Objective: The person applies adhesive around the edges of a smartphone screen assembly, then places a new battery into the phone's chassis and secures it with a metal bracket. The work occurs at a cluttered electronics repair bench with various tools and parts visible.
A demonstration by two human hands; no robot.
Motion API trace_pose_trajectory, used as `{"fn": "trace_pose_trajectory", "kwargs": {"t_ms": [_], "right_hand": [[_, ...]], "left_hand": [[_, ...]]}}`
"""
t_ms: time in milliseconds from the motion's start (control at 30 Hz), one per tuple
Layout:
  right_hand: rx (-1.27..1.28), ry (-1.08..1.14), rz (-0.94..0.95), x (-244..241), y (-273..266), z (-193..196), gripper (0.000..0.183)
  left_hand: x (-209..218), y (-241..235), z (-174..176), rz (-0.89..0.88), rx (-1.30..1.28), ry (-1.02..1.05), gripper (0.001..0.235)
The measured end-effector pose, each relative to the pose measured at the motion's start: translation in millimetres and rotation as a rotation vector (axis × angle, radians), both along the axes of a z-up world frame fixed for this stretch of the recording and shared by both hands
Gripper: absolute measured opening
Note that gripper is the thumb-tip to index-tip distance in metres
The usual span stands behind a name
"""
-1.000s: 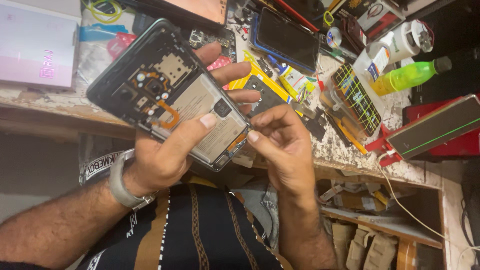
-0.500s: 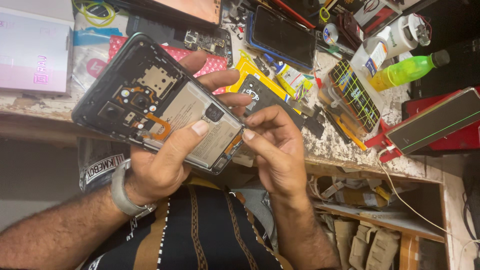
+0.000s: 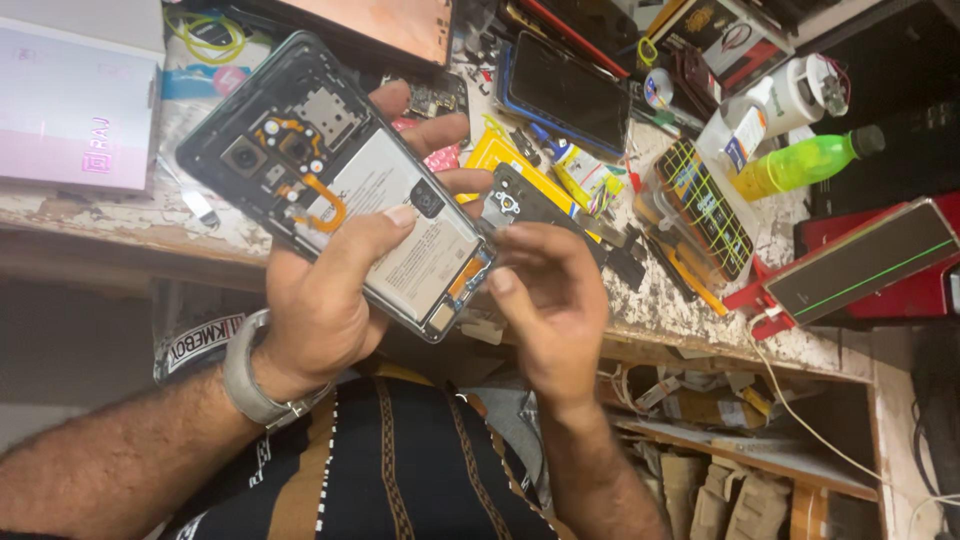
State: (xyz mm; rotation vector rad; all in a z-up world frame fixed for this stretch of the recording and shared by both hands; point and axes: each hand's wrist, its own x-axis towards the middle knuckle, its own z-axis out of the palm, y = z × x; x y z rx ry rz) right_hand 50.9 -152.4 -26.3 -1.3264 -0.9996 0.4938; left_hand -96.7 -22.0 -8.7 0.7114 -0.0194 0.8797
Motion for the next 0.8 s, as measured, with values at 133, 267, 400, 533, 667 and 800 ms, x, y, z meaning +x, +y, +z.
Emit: {"fn": "trace_pose_trajectory", "kwargs": {"t_ms": [133,267,400,533,667,800], "right_hand": [[0.032,-0.468,-0.074,2,-6,2,0.028],[0.015,-0.715,-0.087,6,-3,2,0.031],[0.036,-0.911,-0.113,4,3,1,0.037],[0.005,-1.055,-0.175,-4,4,4,0.042],[-0.012,-1.118,-0.169,-8,6,6,0.046],[0.009,-1.162,-0.160,-8,11,5,0.045]], "left_hand": [[1,3,0,0.019,-0.018,0.020,0.070],[1,4,0,0.043,0.005,0.037,0.069],[1,4,0,0.056,-0.017,0.041,0.068],[2,3,-2,0.077,-0.039,0.041,0.067],[4,1,-5,0.110,-0.072,0.046,0.067],[7,2,-10,0.111,-0.117,0.043,0.066]]}}
